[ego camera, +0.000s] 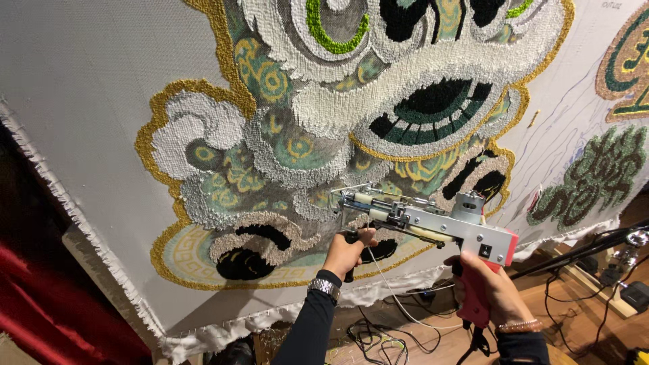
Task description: The person uses a handheld tufting gun to apply yarn to a stretched canvas, following a pre-drawn design of a stylized face. The operator guides the tool along the contours of the pattern, filling in sections with white and green yarn while maintaining a consistent distance from the surface.
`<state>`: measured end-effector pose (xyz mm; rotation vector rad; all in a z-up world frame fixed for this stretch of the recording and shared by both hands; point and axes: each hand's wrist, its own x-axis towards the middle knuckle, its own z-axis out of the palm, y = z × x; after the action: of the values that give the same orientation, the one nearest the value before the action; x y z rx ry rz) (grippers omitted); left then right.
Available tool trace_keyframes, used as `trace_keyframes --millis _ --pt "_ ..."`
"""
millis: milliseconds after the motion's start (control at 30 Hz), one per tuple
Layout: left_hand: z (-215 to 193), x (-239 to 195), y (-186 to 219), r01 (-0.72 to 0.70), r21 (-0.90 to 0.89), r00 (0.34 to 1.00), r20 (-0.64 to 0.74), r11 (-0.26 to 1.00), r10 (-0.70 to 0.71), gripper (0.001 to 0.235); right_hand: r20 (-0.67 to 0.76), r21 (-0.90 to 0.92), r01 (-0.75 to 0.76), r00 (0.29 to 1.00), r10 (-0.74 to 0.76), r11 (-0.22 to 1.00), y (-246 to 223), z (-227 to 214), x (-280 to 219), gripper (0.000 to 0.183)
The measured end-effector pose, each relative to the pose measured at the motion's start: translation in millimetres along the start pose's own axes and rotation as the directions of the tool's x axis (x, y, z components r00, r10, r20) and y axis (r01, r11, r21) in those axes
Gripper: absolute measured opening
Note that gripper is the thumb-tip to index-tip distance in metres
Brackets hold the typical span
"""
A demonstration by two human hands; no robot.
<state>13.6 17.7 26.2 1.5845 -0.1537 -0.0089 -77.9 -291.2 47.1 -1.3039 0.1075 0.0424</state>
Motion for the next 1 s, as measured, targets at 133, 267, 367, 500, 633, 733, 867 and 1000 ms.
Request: trace_keyframes --millis 133,267,367,500,633,733,867,1000 --pt "-2.5 11.5 7.8 0.029 0.011 0.999 0.045 1.0 -0.029 0.041 -0.039 0.036 0.105 0.994 -0.103 0.994 -1.2 14.7 -12.0 0.037" --pt "-5.8 33.1 9.2 0.02 0.051 0.997 0.068 0.999 -0.024 0.039 -0.149 -0.039 0.124 0.98 -0.129 0.992 -9.4 37.8 -25.8 0.037" --pt "-13.4 48.6 5.3 0.012 0.084 0.996 0.091 0.996 -0.02 0.038 -0.174 -0.069 0.15 0.972 -0.16 0.986 -14.2 51.5 -27.7 0.039" --pt "-21.0 63.9 2.5 0.004 0.119 0.991 0.133 0.993 -0.02 0.037 -0.151 -0.026 0.217 0.964 -0.218 0.976 -15.0 64.7 -26.8 0.039" --pt "-23.9 70.1 1.0 0.045 0.126 0.989 0.133 0.991 -0.062 0.038 -0.193 0.023 0.24 0.954 -0.231 0.971 -19.4 75.7 -28.6 0.033" --pt "-26.8 74.4 1.3 0.05 0.097 0.991 0.115 0.994 -0.062 0.038 -0.18 0.037 0.238 0.957 -0.228 0.97 -20.4 81.3 -28.0 0.032" --pt "-35.2 75.4 9.4 0.057 0.118 0.993 0.091 0.991 -0.068 0.038 -0.171 0.015 0.247 0.955 -0.241 0.969 -18.3 88.9 -19.0 0.032" --pt "-36.9 71.5 13.1 0.069 0.155 0.994 0.074 0.985 -0.081 0.046 -0.143 -0.019 0.213 0.966 -0.214 0.977 -13.9 87.4 -13.9 0.037"
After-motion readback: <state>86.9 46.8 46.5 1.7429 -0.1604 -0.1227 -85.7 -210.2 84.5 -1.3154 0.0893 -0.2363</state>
